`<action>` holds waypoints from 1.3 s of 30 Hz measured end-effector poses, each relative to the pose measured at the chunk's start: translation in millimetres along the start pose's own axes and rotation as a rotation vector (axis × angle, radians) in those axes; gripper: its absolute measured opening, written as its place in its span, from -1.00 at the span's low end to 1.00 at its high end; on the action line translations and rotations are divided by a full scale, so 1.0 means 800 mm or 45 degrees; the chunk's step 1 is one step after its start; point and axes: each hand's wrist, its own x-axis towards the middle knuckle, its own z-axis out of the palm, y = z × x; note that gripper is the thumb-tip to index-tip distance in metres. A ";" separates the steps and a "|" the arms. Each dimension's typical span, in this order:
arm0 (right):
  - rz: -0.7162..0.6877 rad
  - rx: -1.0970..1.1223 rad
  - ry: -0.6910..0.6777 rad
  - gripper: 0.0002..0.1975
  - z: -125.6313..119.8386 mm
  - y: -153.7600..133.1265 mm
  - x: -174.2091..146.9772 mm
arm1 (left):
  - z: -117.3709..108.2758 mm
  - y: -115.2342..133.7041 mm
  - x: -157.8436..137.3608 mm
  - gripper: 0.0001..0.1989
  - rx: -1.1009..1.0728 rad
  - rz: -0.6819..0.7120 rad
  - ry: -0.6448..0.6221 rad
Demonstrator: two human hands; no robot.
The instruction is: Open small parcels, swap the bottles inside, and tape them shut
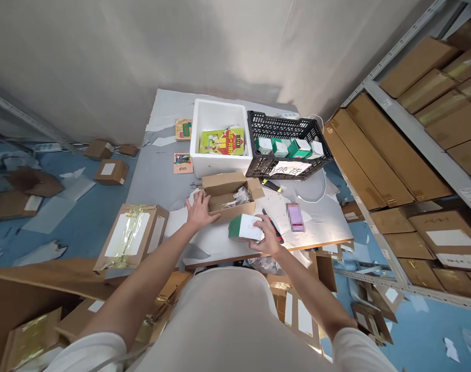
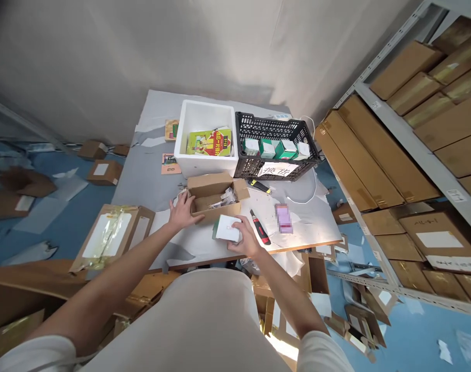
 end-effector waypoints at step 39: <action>0.387 0.026 -0.373 -0.62 0.027 0.050 0.046 | 0.067 0.087 -0.123 0.10 -0.740 0.133 0.093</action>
